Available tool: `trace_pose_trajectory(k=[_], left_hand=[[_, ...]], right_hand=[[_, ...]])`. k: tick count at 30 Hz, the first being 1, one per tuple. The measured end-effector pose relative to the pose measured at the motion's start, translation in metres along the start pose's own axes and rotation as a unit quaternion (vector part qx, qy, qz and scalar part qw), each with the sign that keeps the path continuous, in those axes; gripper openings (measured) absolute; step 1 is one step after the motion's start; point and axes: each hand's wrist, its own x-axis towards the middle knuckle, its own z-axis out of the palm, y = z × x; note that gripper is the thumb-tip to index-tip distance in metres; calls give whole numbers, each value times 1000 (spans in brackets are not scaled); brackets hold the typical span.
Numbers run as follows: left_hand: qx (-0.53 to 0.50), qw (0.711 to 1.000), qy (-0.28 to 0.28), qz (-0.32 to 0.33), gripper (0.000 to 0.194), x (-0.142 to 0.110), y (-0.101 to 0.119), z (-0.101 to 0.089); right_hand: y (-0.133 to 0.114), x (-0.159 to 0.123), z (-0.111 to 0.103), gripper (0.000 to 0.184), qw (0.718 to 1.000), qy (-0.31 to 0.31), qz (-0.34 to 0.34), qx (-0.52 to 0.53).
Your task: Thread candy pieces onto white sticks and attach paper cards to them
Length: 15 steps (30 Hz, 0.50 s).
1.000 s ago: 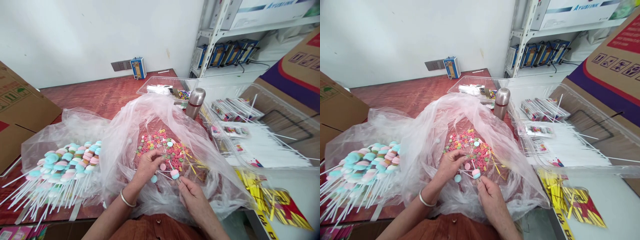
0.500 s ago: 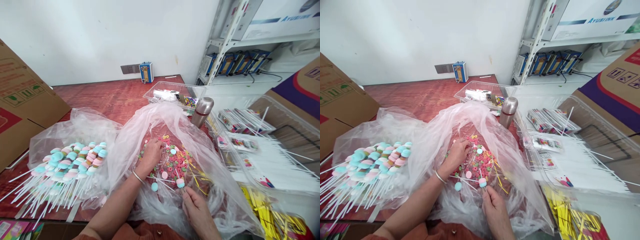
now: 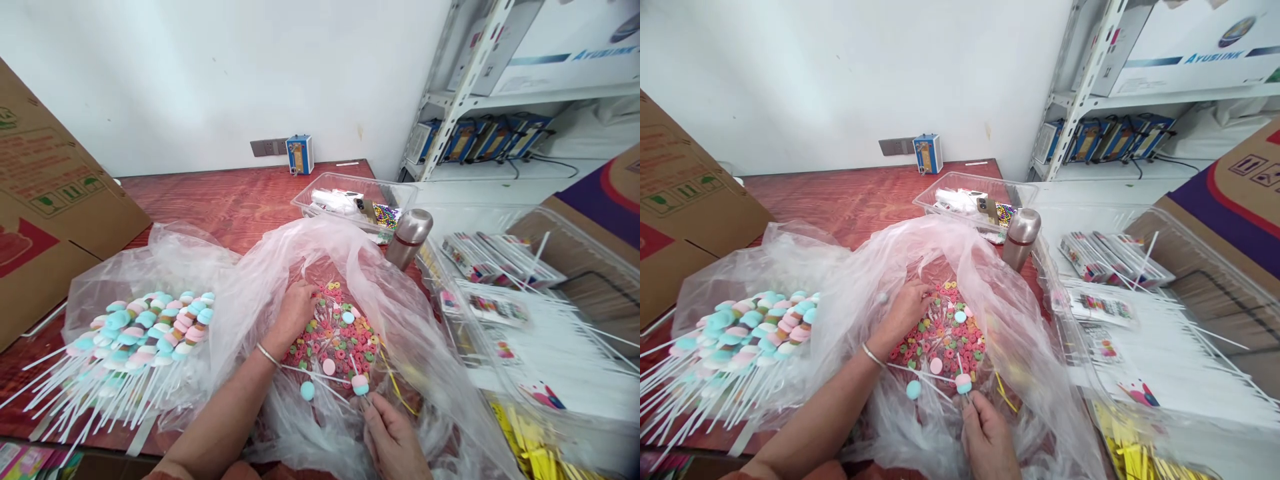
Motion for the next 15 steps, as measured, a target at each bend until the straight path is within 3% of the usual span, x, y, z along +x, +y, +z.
trace_pose_trajectory(k=[4, 7, 10, 13, 15], left_hand=[[-36, 999, 10, -16, 10, 5, -1, 8], [-79, 996, -5, -34, 4, -5, -1, 8], [-142, 988, -37, -56, 11, -20, -1, 6], [-135, 988, -20, -72, 8, -27, -1, 3], [-97, 994, 2, -55, 18, -24, 0, 0]], right_hand=[[2, 0, 1, 46, 1000, 15, -4, 1], [-3, 0, 0, 46, 1000, 19, -10, -9], [-13, 3, -2, 46, 999, 18, -24, -21], [-20, 7, -4, 44, 999, 20, -27, -17], [-22, 10, -6, 43, 999, 23, -25, -12]])
